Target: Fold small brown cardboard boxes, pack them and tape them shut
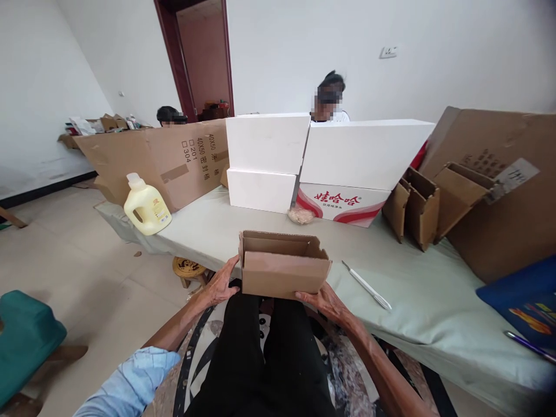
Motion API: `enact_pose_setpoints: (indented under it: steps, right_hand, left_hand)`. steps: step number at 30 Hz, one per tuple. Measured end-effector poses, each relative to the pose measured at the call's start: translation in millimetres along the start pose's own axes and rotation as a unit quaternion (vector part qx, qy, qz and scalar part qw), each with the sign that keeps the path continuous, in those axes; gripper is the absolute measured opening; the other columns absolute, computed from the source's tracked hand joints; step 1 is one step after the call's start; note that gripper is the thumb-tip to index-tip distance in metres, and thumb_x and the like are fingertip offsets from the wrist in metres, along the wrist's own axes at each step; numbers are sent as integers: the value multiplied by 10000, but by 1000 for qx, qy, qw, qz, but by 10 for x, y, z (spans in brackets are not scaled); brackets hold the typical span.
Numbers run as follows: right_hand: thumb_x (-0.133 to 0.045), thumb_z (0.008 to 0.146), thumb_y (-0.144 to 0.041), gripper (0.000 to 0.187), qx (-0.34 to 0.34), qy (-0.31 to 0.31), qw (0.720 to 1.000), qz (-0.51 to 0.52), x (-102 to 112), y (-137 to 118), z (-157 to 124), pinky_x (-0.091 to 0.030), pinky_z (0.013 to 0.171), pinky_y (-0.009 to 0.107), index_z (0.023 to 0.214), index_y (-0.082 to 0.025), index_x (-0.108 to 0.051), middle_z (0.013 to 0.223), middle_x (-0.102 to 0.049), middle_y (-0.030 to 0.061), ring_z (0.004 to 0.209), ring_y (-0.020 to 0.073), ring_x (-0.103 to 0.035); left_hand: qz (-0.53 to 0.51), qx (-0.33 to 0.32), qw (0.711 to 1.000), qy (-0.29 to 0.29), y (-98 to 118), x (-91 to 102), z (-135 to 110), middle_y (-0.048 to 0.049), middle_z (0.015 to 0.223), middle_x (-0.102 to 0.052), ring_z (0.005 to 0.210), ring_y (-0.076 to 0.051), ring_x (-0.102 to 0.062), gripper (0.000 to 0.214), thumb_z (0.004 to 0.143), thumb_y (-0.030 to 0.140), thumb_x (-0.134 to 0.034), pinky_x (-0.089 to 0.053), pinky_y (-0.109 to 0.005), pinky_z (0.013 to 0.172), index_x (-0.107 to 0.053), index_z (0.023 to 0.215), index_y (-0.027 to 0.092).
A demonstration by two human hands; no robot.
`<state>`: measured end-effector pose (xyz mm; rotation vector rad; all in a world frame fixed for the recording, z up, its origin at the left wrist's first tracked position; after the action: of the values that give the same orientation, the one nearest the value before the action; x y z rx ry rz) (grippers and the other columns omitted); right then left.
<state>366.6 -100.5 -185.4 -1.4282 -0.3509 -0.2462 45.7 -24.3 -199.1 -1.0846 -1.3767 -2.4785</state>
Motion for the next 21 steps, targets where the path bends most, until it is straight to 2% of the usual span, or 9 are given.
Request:
enact_pose_setpoints:
  steps: [3, 5, 8, 11, 13, 15, 18, 21]
  right_hand:
    - [-700, 897, -787, 843, -20, -26, 999, 23, 87, -214, -116, -590, 1097, 591, 1517, -222, -622, 1468, -685, 168, 1352, 440, -631]
    - [-654, 916, -814, 852, 2, -39, 999, 17, 226, -464, -150, -571, 1118, 589, 1546, -241, -615, 1485, -680, 162, 1394, 451, -599]
    - [-598, 932, -847, 859, 44, -58, 997, -13, 417, -818, -117, -573, 1098, 551, 1566, -268, -599, 1473, -679, 142, 1367, 430, -609]
    - [-604, 925, -845, 810, 48, -37, 997, -37, 512, -963, 5, -617, 947, 451, 1480, -257, -659, 1249, -749, 118, 1134, 348, -697]
    - [-631, 920, -819, 737, 44, -4, 998, -54, 529, -967, 103, -609, 863, 405, 1355, -232, -727, 1064, -760, 91, 980, 298, -699]
    - [-630, 926, -798, 685, 42, 25, 997, -55, 521, -943, 185, -599, 820, 394, 1258, -213, -763, 967, -755, 74, 883, 271, -685]
    - [-624, 928, -779, 675, 37, 50, 997, -48, 510, -903, 248, -602, 807, 407, 1221, -191, -779, 958, -763, 79, 842, 270, -688]
    - [-625, 922, -776, 686, 28, 57, 996, -57, 507, -884, 241, -609, 819, 415, 1224, -181, -783, 990, -773, 93, 867, 286, -708]
  left_hand:
    - [-29, 13, 999, -7, 253, 170, -9, -190, 1572, -576, 1360, -338, -648, 1059, 867, 402, -826, -602, -435, 1045, -244, 1738, 250]
    - [-36, 40, 998, -15, 415, 333, 37, -152, 1446, -670, 1237, -322, -691, 1010, 848, 500, -846, -611, -392, 936, -362, 1696, 242]
    - [-43, 92, 995, -11, 566, 539, 163, -90, 1221, -761, 1083, -289, -715, 673, 940, 624, -710, -593, -366, 853, -641, 1462, 204]
    - [-36, 117, 992, 13, 636, 608, 304, -78, 1108, -756, 1026, -274, -705, 551, 1000, 680, -586, -587, -372, 844, -753, 1171, 184]
    - [-32, 108, 993, 32, 674, 593, 387, -99, 1187, -723, 1103, -286, -694, 514, 989, 682, -596, -590, -381, 876, -747, 1044, 194]
    - [-47, 78, 995, 46, 714, 562, 458, -120, 1400, -647, 1259, -304, -655, 464, 935, 663, -681, -588, -391, 950, -718, 1023, 209]
    - [-91, 21, 994, 59, 754, 554, 538, -131, 1669, -458, 1496, -346, -510, 498, 802, 612, -842, -545, -425, 1092, -651, 1039, 217]
    - [-120, -3, 990, 76, 720, 602, 598, -170, 1706, -414, 1582, -394, -415, 568, 701, 559, -933, -500, -474, 1159, -562, 963, 218]
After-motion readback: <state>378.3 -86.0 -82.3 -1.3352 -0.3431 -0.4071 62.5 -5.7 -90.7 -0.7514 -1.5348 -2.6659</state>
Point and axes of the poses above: each hand's wrist, its own z-axis towards the middle knuckle, its own x-axis out of the back of the hand, y = z × x, the point moved 8 cm from there along z, towards the middle knuckle
